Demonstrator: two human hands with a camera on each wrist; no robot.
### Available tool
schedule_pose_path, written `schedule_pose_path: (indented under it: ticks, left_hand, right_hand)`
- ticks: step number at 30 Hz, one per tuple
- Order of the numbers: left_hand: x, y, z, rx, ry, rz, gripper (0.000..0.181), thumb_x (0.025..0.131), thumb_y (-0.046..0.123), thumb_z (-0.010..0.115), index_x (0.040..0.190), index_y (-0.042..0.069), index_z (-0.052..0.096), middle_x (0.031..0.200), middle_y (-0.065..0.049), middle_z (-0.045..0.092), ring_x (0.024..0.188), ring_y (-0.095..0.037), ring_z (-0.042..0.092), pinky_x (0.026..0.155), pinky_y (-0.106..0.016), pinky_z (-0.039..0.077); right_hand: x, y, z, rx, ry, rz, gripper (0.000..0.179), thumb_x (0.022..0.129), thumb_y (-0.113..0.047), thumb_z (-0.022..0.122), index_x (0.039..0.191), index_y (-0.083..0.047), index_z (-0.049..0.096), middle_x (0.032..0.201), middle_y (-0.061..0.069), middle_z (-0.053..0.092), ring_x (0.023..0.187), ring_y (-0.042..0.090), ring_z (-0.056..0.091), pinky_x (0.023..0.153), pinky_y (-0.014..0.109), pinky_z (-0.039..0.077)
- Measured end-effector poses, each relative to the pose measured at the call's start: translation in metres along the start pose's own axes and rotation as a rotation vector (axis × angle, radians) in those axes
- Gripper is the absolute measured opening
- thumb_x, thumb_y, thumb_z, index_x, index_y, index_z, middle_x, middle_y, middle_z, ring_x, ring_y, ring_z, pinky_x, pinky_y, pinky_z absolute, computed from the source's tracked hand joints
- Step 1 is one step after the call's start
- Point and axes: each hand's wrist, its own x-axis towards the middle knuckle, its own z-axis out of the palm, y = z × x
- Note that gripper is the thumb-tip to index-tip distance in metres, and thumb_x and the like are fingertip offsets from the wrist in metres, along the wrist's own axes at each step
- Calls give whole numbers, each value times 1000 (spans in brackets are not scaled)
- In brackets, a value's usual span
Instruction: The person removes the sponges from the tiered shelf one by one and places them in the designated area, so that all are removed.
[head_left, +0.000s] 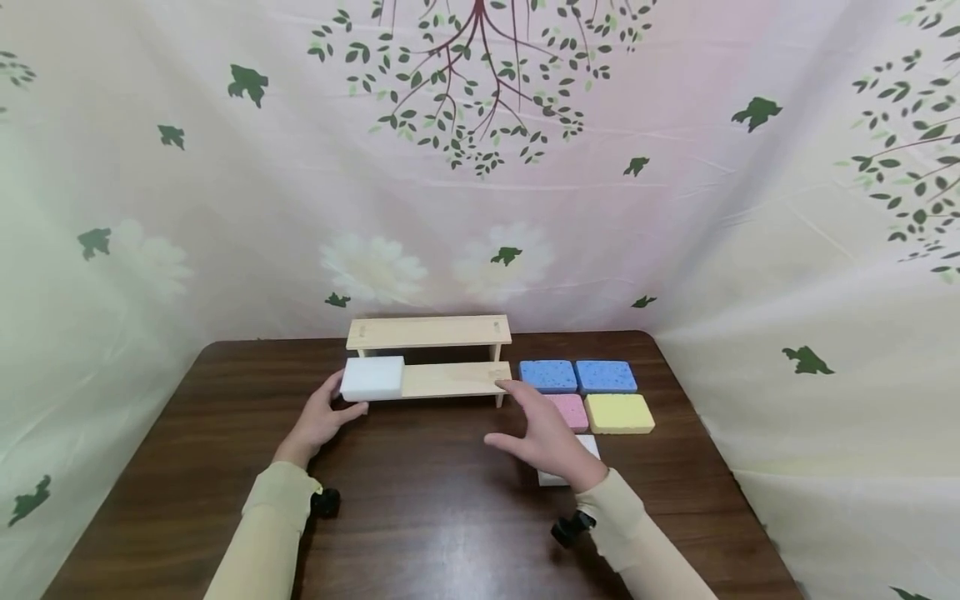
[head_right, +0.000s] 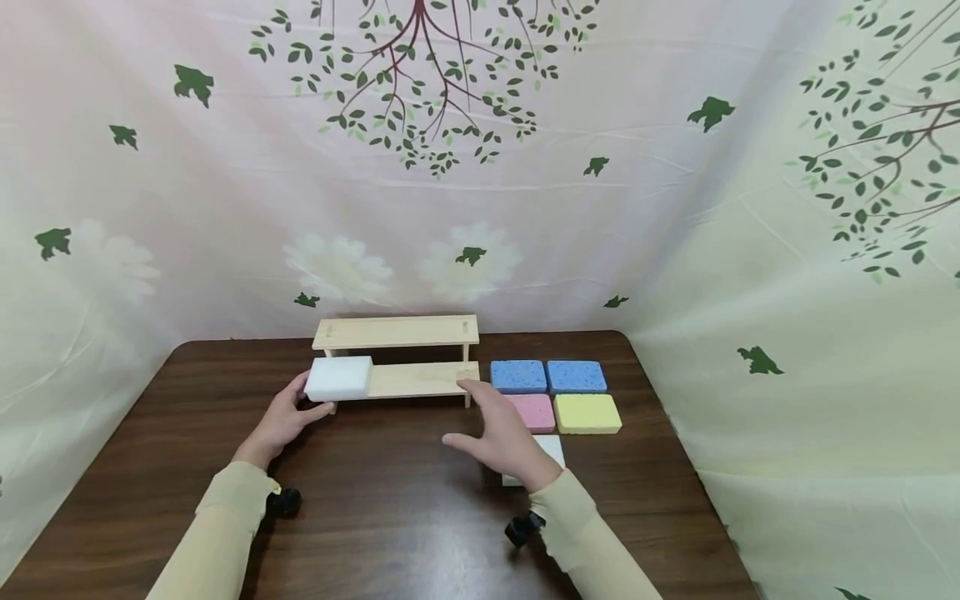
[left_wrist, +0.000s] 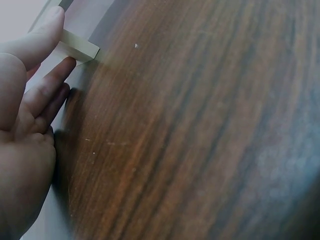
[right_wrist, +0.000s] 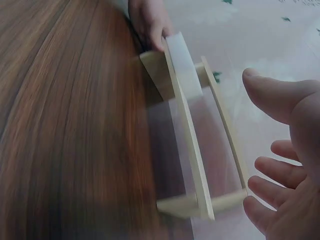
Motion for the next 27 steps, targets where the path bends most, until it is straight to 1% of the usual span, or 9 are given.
schedule_pose_path:
  ticks: [1,5,11,16,22,27]
  left_hand:
    - [0,0,1,1,-3,1,92,95,22,81,167,11,25,163,-22,43,149,-41,35,119,-63,26]
    - [1,0,1,-11,-3,7,91,95,22,81,167,10,26,162,-22,44,149,-41,35,119,-63,26]
    - [-1,1,-2,-16,-3,-1,92,95,21,81,167,10,25,162,-22,43,148,-40,36,120,-63,26]
    - [-2,2,-4,-9,-6,0,92,95,23,81,167,10,24,164,-22,40,151,-41,32,120,-64,24]
    - [-2,2,-3,-11,0,0,91,96,22,80,167,9,25,163,-22,41,150,-41,33,119,-63,25]
    - [-2,3,0,-7,-6,-10,92,95,23,81,167,9,25,163,-23,42,150,-41,34,120,-63,24]
  right_hand:
    - [4,-3,3,4,-7,0,88,86,-41,89,156,-8,47,157,8,51,145,27,49,114,52,44]
    - [19,-14,16,52,-29,-18,87,87,-35,88,157,-7,45,159,9,50,145,30,47,114,53,43]
    - [36,-24,34,55,-79,-18,87,90,-41,85,160,-9,42,161,6,47,148,25,44,117,48,41]
    - [48,-28,46,91,-94,-19,85,91,-43,84,158,-10,45,159,5,50,146,24,47,117,46,41]
    - [64,-33,61,139,-125,1,85,92,-48,81,159,-10,45,160,3,50,147,23,46,117,47,41]
    - [77,-32,75,142,-112,4,82,93,-46,81,158,-11,46,158,4,51,147,23,46,118,44,40]
